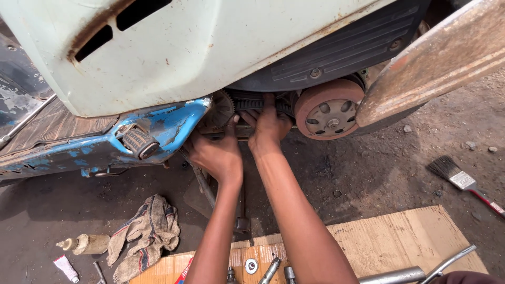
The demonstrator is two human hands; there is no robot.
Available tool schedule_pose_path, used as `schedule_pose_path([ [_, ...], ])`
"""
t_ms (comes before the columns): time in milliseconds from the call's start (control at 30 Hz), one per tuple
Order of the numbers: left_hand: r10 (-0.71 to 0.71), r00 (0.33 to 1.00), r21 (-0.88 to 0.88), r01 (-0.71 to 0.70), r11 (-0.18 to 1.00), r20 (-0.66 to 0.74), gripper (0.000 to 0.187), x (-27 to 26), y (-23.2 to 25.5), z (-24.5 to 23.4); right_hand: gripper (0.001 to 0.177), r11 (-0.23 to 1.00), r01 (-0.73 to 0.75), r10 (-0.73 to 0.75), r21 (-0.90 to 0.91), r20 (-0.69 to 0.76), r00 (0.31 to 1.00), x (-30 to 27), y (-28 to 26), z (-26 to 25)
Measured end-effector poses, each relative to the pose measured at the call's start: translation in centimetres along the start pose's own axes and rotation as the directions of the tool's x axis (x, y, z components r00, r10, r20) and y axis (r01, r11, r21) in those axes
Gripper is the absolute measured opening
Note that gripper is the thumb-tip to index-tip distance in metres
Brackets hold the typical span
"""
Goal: Repairing or assembling components within a scooter engine's transmission or drive assembly.
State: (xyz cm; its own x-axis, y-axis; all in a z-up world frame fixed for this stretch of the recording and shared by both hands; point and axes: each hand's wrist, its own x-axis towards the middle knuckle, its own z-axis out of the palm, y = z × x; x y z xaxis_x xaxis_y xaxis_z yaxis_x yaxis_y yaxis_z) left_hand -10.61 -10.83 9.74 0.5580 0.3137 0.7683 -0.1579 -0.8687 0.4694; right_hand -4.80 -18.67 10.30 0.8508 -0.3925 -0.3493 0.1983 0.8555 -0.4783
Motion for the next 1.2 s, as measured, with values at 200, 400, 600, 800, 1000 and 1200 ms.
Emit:
schedule_pose_path([
  [200,-0.5,0.865,0.0,0.5,0.866,-0.045,0.082,3.1,2.5,1.6,0.039,0.998,-0.007,0.007,-0.056,0.001,1.0,0.8,0.3,-0.7],
  [400,-0.609,0.792,-0.039,0.608,0.793,-0.043,0.097,4.1,1.8,2.4,0.035,0.998,-0.007,0.006,-0.068,-0.005,1.0,0.5,-0.2,-0.8],
  [600,-0.495,0.868,0.059,0.492,0.868,0.036,0.091,3.4,-0.6,3.4,0.034,0.998,0.018,-0.015,-0.063,0.056,0.998,0.4,-0.1,-0.9],
  [800,-0.328,0.945,0.009,0.328,0.945,-0.009,0.081,2.2,-1.8,2.6,0.036,0.996,-0.004,0.006,-0.084,0.031,1.0,0.4,0.0,-0.8],
  [1000,-0.067,0.977,0.041,0.06,0.997,0.202,0.058,1.7,-2.2,1.0,0.035,0.999,-0.011,0.014,-0.043,0.067,0.998,0.8,-0.1,-1.1],
  [1200,-0.099,0.968,0.063,0.087,0.994,0.23,0.058,2.8,-2.0,0.2,0.04,0.998,-0.042,0.045,-0.047,0.069,0.997,0.7,-0.3,-0.5],
])
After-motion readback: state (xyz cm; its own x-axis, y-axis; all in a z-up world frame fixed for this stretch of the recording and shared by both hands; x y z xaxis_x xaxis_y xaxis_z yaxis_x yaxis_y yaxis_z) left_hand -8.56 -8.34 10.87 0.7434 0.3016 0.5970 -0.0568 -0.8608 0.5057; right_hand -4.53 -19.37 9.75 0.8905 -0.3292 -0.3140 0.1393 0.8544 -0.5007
